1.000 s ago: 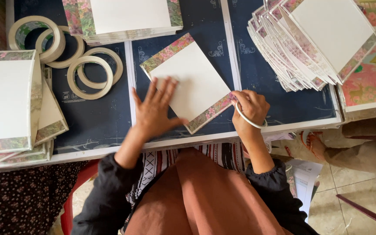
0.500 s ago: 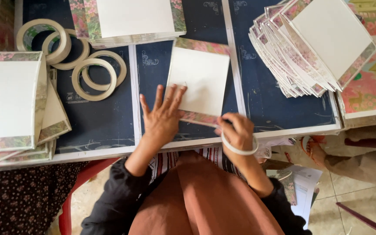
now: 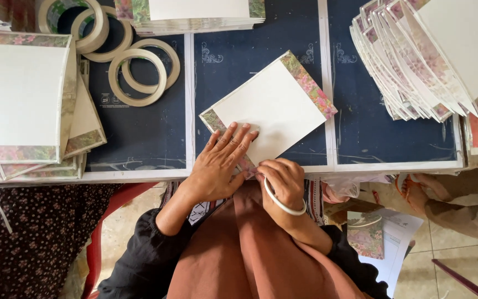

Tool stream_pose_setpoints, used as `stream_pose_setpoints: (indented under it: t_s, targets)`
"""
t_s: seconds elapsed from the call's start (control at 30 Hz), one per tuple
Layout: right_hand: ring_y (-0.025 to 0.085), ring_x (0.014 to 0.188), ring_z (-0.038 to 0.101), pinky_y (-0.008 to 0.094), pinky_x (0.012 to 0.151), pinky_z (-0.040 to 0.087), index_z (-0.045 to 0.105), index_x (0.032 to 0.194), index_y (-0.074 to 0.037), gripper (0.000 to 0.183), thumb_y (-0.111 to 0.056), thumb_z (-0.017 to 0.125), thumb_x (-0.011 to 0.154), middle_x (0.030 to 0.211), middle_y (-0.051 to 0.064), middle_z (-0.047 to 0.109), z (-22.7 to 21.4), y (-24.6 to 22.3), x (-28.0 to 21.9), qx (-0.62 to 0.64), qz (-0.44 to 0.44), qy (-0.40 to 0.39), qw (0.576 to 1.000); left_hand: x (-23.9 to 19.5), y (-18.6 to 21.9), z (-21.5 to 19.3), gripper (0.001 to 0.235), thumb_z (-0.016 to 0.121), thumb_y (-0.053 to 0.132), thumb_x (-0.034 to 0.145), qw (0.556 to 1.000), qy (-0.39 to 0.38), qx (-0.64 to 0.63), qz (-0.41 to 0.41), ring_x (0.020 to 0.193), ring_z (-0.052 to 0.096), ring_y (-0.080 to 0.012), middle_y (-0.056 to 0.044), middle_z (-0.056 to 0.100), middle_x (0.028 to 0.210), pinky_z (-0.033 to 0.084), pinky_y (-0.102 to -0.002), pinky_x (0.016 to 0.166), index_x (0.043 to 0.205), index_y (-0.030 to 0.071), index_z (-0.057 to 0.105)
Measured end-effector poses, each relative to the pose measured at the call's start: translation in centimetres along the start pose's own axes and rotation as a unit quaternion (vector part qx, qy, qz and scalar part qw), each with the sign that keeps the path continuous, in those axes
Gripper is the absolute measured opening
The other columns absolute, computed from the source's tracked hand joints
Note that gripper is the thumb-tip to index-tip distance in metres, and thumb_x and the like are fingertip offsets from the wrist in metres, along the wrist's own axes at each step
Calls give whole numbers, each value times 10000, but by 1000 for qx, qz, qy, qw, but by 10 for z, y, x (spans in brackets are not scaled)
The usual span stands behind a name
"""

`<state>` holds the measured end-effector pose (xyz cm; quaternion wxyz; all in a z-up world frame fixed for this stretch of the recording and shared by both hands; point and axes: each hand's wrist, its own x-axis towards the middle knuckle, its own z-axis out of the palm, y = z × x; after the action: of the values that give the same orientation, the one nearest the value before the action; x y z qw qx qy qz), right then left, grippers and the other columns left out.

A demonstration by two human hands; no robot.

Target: Applying double-sided tape to the edges of decorative cards in a print shop environment.

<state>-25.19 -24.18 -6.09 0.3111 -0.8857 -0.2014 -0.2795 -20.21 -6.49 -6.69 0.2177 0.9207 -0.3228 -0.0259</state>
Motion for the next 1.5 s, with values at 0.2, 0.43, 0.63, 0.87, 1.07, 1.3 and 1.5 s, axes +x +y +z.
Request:
stream_pose_setpoints:
  t_s: [0.2, 0.43, 0.63, 0.87, 1.07, 1.3, 1.5]
  targets:
    - [216, 815, 566, 345, 772, 414, 639, 828, -126, 34, -108, 669, 824, 871, -10, 635, 4, 2, 7, 0, 12, 9, 1000, 1, 2, -1, 925, 578, 418, 760, 999, -44, 2, -13, 1437, 40, -273, -52, 116, 1564, 56, -466, 1124, 1507, 155, 101]
    - [232, 809, 572, 360, 766, 407, 647, 809, -145, 52, -97, 661, 823, 846, -7, 631, -7, 7, 18, -14, -4, 5, 1000, 0, 3, 6, 888, 535, 504, 827, 999, -26, 26, -13, 1433, 36, -284, -60, 99, 1567, 49, -481, 1117, 1510, 141, 100]
    - [282, 787, 617, 368, 763, 465, 691, 763, -89, 85, -23, 745, 765, 812, 50, 683, -33, 102, 33, 26, 21, 31, 999, 1, 5, 3, 862, 501, 531, 841, 999, -28, 41, -11, 1432, 47, -289, -70, 113, 1561, 54, -489, 1112, 1504, 137, 116]
    - [192, 795, 618, 300, 767, 473, 727, 791, -140, 131, -38, 802, 757, 826, -31, 685, -39, 158, 46, -79, 42, 54, 995, 2, 5, 4, 845, 482, 540, 845, 999, -37, 37, -16, 1429, 47, -300, -76, 104, 1561, 70, -503, 1107, 1502, 150, 122]
    - [244, 880, 597, 383, 764, 452, 714, 951, -182, 256, -142, 796, 712, 981, -19, 663, -38, 159, 44, -223, 8, 28, 974, 5, 11, -4, 864, 570, 491, 787, 996, -24, 73, -34, 1428, 48, -287, -21, 117, 1560, 42, -591, 1075, 1501, 247, 149]
    - [240, 912, 549, 396, 816, 369, 697, 889, -126, 161, -170, 771, 754, 965, 10, 634, -29, 115, 6, -240, 8, 39, 970, 36, -20, -16, 646, 485, 139, 916, 974, 147, 106, -138, 1409, 44, -368, -78, 149, 1559, -15, -732, 982, 1497, 264, 232]
    - [251, 924, 571, 384, 828, 364, 678, 894, -80, 184, -232, 742, 814, 974, 40, 615, -30, 94, 5, -248, -18, 78, 965, 12, 36, 31, 734, 297, 658, 820, 996, 61, 66, 15, 1399, 218, -294, -9, 236, 1531, 206, -576, 1067, 1478, 353, 187]
